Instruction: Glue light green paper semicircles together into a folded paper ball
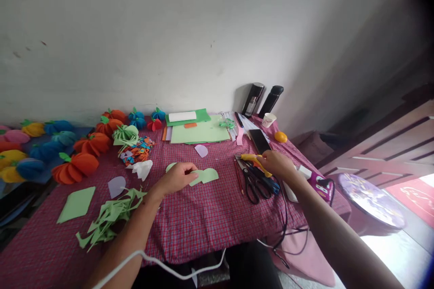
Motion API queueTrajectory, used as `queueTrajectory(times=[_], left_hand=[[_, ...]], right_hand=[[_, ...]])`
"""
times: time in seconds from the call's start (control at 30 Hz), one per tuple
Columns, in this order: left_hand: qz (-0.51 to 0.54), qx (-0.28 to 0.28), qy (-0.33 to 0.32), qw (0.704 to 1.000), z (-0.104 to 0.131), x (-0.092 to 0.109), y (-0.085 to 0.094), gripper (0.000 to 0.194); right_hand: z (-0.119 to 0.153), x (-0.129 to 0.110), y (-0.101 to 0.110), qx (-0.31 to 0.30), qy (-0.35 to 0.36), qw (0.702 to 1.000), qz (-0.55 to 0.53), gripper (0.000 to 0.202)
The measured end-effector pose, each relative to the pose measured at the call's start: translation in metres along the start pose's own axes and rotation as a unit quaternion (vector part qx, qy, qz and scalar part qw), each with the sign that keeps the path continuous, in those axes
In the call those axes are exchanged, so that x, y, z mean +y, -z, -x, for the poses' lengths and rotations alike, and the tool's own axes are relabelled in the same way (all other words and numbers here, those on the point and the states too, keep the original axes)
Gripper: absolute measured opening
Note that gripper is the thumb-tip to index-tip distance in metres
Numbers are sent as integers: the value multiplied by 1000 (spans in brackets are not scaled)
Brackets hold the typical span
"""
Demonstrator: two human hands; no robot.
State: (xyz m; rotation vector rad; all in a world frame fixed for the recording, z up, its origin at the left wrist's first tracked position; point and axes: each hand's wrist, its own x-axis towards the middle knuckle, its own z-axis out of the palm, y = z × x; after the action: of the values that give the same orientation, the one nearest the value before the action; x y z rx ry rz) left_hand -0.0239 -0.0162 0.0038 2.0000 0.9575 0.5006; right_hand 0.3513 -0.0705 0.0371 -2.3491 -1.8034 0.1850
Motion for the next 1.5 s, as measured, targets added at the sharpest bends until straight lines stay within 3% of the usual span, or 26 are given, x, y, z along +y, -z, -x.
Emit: queueTrajectory(times=[0.07, 0.17, 0.27, 0.37, 0.5, 0.63, 0.77, 0.97, 1.5], left_hand=[[36, -1, 14, 999, -1, 2, -3, 22], [54, 6, 13, 998, -3, 3, -9, 22], [47, 0, -3, 999, -4, 4, -17, 21], [57, -5, -12, 998, -6, 3, -23, 17], [116, 38, 2, 992, -11, -4, -30, 14], [155, 74, 2, 985, -18, -16, -37, 20], [118, 104, 14, 987, -23, -21, -44, 17], [82, 103, 25, 991, -24, -21, -45, 14], [55, 112, 18, 992, -26, -22, -50, 10]], right_hand=[[14, -27, -2, 28, 38, 994, -94, 28], [33, -78, -18, -57, 158, 948, -271, 21], [40, -120, -40, -86, 183, 929, -310, 15], [35, -138, -55, -92, 192, 915, -342, 8], [21, -133, -57, -108, 173, 912, -356, 12], [12, -125, -59, -104, 162, 936, -295, 13], [9, -123, -68, -82, 159, 958, -224, 15], [3, -118, -76, -101, 149, 967, -179, 27], [5, -117, -79, -100, 146, 974, -138, 26]])
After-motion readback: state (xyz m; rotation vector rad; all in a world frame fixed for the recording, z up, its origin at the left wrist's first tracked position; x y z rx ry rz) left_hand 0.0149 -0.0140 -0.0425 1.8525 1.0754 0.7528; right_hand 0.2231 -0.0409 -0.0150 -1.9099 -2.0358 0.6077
